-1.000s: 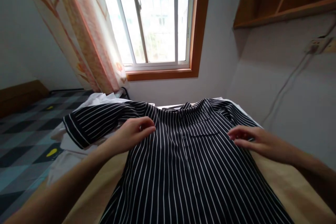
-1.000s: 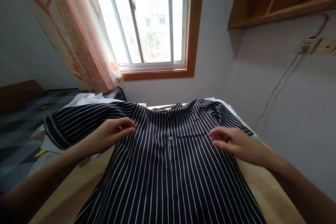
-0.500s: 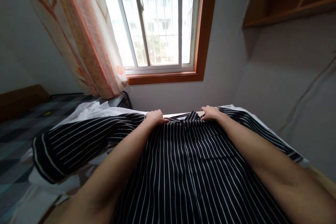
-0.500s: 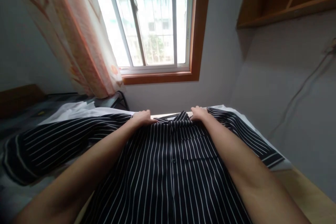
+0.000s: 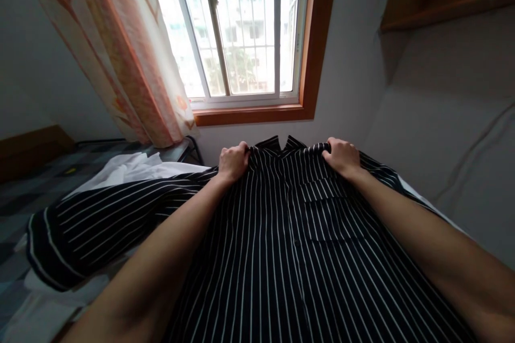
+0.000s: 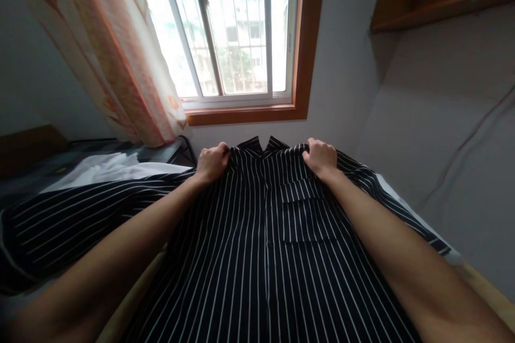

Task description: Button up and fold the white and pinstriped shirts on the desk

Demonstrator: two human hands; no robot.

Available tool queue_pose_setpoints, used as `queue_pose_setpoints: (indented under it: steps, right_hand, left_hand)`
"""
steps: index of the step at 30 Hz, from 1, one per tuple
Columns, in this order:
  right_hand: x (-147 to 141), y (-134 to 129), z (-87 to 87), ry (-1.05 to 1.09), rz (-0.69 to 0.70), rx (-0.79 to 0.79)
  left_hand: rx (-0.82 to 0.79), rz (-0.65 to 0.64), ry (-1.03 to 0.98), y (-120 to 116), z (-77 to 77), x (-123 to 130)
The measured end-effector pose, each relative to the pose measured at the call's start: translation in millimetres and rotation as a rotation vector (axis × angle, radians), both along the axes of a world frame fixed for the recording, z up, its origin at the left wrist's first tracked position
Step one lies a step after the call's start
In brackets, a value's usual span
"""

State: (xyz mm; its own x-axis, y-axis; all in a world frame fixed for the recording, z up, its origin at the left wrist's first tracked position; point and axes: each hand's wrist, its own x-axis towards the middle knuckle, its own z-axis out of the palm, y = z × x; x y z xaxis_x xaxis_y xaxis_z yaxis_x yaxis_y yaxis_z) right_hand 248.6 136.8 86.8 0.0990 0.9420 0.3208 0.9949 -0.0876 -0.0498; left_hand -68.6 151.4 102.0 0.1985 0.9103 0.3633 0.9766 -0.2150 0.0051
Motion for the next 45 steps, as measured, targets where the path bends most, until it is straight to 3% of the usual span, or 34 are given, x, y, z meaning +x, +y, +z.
queue_pose_setpoints:
  steps: [2,6,11,17,20,23,27,31,34,37,40,45]
  right_hand:
    - [-1.1,-4.6,-12.4,0.007,0.016,0.063]
    - [-3.8,-12.7,-44.0,-0.003,0.036,-0.229]
    - [1.2,-31.0,-70.7,-0.018,0.129,-0.328]
    - [5.0,-72.6,-84.2,-0.006,0.238,-0.308]
    - [0.0,-106.8,-86.9,-0.014,0.363,-0.285]
    - [-5.3,-147.2,-90.0,-0.005,0.504,-0.255]
    - [-4.6,-194.7,-94.5,-0.001,0.622,-0.220]
    - [1.6,-223.9,-98.8,-0.013,0.669,-0.184]
    - [2.7,-235.8,-101.2,-0.022,0.671,-0.165]
    - [-0.4,-242.6,-102.1,-0.019,0.647,-0.157]
    - [-3.9,-246.6,-101.9,-0.012,0.627,-0.155]
    - [-7.9,-247.7,-95.3,0.037,0.617,-0.166]
  left_hand:
    - [0.091,0.020,0.055,-3.2,-3.5,2.7]
    - [-0.075,0.084,0.217,-11.6,-14.1,11.8]
    - [-0.227,-0.067,0.227,-37.7,-30.7,20.3]
    - [-0.386,-0.291,0.177,-101.9,-67.1,15.9]
    - [-0.464,-0.301,0.135,-130.2,-78.6,7.3]
    - [-0.489,-0.282,0.138,-152.1,-78.4,-4.2]
    - [-0.368,-0.233,0.213,-185.1,-64.8,-26.6]
    - [0.006,-0.159,0.330,-216.4,-38.1,-61.8]
    - [0.204,0.013,0.368,-227.1,-14.2,-93.1]
    - [0.164,0.153,0.395,-230.9,7.4,-116.2]
    - [0.121,0.164,0.351,-233.3,30.0,-123.2]
    - [0.119,0.243,-0.078,-218.9,81.7,-123.2]
